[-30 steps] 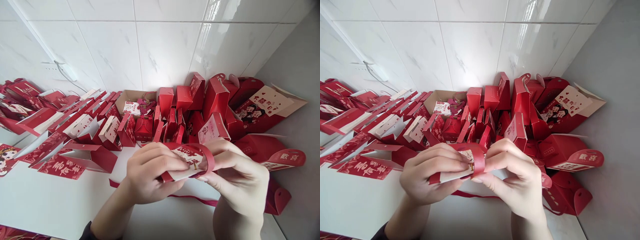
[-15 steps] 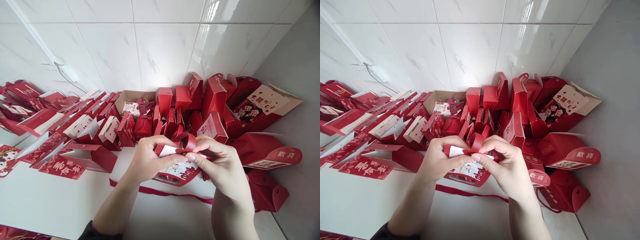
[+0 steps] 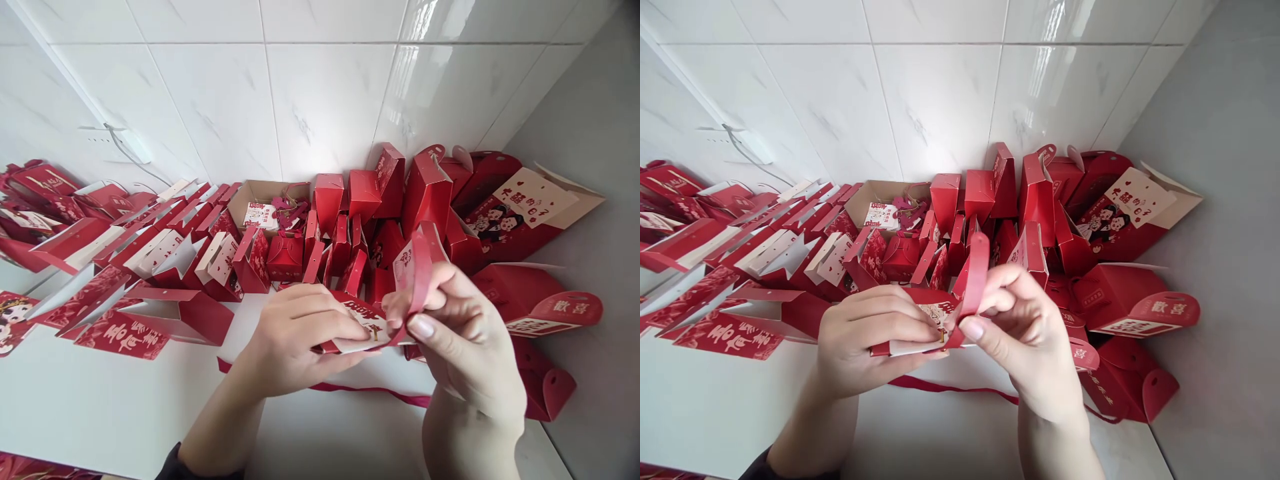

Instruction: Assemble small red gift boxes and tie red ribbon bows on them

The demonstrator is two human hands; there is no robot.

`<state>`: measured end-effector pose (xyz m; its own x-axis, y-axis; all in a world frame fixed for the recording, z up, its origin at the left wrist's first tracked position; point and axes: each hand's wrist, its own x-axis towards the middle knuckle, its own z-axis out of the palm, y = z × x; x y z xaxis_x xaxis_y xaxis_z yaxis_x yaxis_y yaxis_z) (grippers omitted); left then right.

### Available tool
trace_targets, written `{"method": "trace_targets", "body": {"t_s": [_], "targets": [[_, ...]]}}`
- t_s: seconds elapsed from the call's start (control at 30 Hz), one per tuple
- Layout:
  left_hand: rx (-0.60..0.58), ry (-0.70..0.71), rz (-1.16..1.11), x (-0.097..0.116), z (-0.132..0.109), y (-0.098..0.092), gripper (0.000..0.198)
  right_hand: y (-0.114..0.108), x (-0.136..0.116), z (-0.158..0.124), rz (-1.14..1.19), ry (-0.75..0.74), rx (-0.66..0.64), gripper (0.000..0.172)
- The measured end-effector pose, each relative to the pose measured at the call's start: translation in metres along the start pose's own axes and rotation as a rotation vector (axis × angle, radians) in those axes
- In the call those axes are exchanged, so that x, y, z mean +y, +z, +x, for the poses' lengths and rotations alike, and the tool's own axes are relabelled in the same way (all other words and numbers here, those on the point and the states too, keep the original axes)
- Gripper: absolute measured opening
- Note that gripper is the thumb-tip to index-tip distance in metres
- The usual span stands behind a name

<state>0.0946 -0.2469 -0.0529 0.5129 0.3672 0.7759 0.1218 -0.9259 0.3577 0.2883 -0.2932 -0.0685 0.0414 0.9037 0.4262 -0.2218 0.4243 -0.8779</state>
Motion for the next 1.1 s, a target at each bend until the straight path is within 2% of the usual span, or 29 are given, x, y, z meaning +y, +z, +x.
{"method": "trace_targets", "body": {"t_s": [0.1, 0.13, 0.23, 0.3, 0.4, 0.5, 0.57, 0.63, 0.7, 0.9, 1.1], "targets": [[-0.016, -0.048, -0.043, 0.004, 0.000, -0.001, 0.008, 0.002, 0.003, 0.003, 0.035, -0.078, 0.189, 0.043], [-0.017, -0.067, -0.056, 0.005, 0.000, -0.002, 0.008, 0.003, 0.005, 0.004, 0.014, -0.112, 0.231, 0.046], [-0.025, -0.106, -0.079, 0.007, 0.000, -0.004, 0.010, 0.004, 0.009, 0.003, -0.125, -0.207, 0.257, 0.032], [-0.032, -0.115, -0.096, 0.007, 0.000, -0.004, 0.011, 0.004, 0.010, 0.001, -0.244, -0.268, 0.244, 0.029], [-0.042, -0.123, -0.121, 0.009, 0.000, -0.005, 0.012, 0.002, 0.009, 0.000, -0.378, -0.340, 0.188, 0.043], [-0.045, -0.135, -0.128, 0.012, 0.002, -0.006, 0.011, -0.006, 0.006, 0.002, -0.467, -0.403, 0.051, 0.046], [-0.041, -0.142, -0.121, 0.014, 0.002, -0.006, 0.010, -0.010, 0.005, 0.003, -0.509, -0.419, -0.049, 0.042], [-0.039, -0.146, -0.115, 0.014, 0.002, -0.006, 0.011, -0.013, 0.003, 0.003, -0.518, -0.374, -0.091, 0.036], [-0.041, -0.146, -0.115, 0.014, 0.001, -0.006, 0.011, -0.012, 0.003, 0.001, -0.494, -0.296, -0.071, 0.030], [-0.007, -0.162, -0.100, 0.010, -0.002, -0.003, 0.012, -0.005, -0.003, -0.006, -0.271, -0.100, -0.064, 0.015], [0.005, -0.170, -0.085, 0.007, -0.001, -0.002, 0.011, 0.005, -0.007, -0.006, -0.231, -0.021, 0.042, 0.005]]}}
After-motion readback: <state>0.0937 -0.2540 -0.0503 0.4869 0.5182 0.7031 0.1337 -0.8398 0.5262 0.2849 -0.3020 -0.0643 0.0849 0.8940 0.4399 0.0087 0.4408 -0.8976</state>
